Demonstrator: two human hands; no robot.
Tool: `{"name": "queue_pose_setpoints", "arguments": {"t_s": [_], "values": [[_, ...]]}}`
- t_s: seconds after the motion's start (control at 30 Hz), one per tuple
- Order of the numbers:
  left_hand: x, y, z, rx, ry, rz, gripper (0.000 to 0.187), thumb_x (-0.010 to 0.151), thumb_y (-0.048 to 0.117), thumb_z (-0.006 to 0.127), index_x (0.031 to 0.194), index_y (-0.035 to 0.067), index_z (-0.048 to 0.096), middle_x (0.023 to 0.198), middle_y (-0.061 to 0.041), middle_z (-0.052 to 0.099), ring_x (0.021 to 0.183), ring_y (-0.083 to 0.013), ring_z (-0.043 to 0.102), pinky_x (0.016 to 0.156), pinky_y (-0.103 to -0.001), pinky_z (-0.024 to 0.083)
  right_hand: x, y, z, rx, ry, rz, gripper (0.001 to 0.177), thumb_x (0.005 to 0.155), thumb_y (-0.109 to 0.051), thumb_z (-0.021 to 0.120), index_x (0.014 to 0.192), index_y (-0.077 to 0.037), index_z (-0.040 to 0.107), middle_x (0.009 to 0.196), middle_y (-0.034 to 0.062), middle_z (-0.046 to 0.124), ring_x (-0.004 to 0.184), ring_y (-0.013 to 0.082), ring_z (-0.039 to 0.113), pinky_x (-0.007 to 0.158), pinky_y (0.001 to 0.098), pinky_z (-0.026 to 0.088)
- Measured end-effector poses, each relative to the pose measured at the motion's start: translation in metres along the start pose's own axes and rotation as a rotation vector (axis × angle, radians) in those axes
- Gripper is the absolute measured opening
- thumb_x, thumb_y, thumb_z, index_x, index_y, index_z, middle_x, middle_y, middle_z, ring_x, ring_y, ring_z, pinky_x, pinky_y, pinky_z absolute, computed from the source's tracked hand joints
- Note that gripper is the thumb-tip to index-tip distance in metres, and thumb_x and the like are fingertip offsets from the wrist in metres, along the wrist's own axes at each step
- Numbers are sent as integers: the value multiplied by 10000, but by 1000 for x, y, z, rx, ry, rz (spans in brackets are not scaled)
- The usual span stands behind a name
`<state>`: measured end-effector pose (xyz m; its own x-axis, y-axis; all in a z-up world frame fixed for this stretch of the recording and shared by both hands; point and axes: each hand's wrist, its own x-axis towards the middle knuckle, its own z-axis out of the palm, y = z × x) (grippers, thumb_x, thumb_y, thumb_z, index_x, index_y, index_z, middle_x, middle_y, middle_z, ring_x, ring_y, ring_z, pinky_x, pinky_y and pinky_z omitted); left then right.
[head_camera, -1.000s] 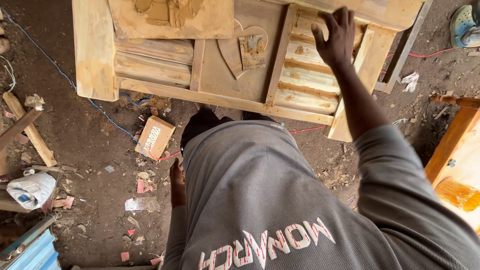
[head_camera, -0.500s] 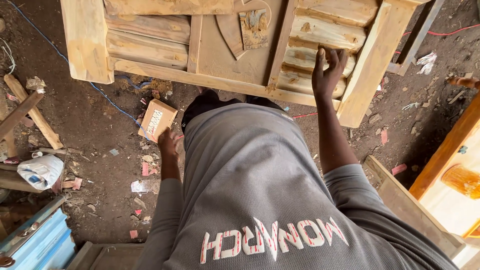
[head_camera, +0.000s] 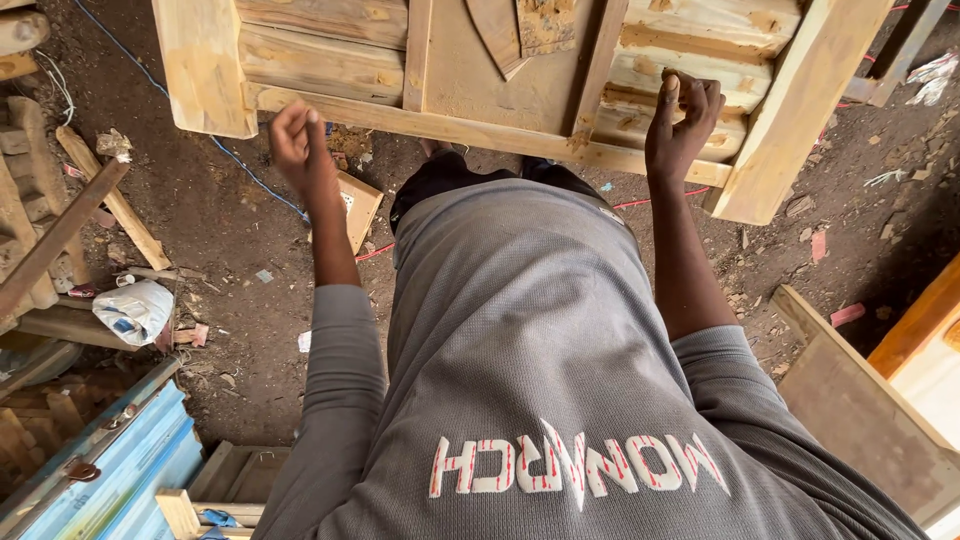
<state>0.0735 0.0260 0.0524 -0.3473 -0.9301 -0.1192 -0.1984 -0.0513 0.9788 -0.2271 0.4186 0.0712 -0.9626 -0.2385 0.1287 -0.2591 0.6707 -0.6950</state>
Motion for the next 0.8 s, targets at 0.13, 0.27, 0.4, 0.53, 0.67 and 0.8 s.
{"name": "queue_pose_setpoints", "arguments": {"t_s": [0.13,0.27,0.4,0.53,0.67,0.8], "values": [[13,22,36,-50,-71,-44,417,976,325,733,1248,34,610,1248,-166,682,1196,-262,668,1059,-392,560,-6,3,4,42,34,-31,433,1133,-423,560,1030,-49,753,919,59,493,936,220,461,939,424,398],[27,36,67,-150,-131,-194,501,954,415,712,1301,72,592,1348,-183,626,1256,-294,644,1122,-460,501,-7,2,6,54,43,17,444,1114,-435,558,1027,-53,764,908,49,497,940,217,456,857,400,400],[45,39,86,-347,-271,-323,678,950,493,677,1481,125,471,1577,-159,441,1342,-311,580,1194,-510,396,-6,3,8,47,72,15,447,1110,-440,557,1024,-61,777,884,33,493,927,206,443,853,395,399],[61,33,99,-684,-357,-438,821,952,464,708,1604,150,320,1649,-189,334,1432,-337,501,1255,-521,343,-12,2,15,56,86,39,446,1099,-445,555,1002,-67,771,871,32,484,903,202,443,841,387,403],[67,28,113,-835,-356,-585,867,920,441,730,1605,172,269,1659,-142,292,1464,-347,446,1261,-523,323,-23,-5,25,124,85,83,459,1075,-475,533,955,-85,744,803,8,526,842,172,502,1071,420,252],[61,27,120,-949,-404,-637,896,913,444,721,1614,175,232,1668,-121,261,1511,-367,386,1279,-530,292,-39,-11,23,77,93,27,453,1117,-461,550,1012,-72,757,887,37,569,935,194,517,981,398,411]]}}
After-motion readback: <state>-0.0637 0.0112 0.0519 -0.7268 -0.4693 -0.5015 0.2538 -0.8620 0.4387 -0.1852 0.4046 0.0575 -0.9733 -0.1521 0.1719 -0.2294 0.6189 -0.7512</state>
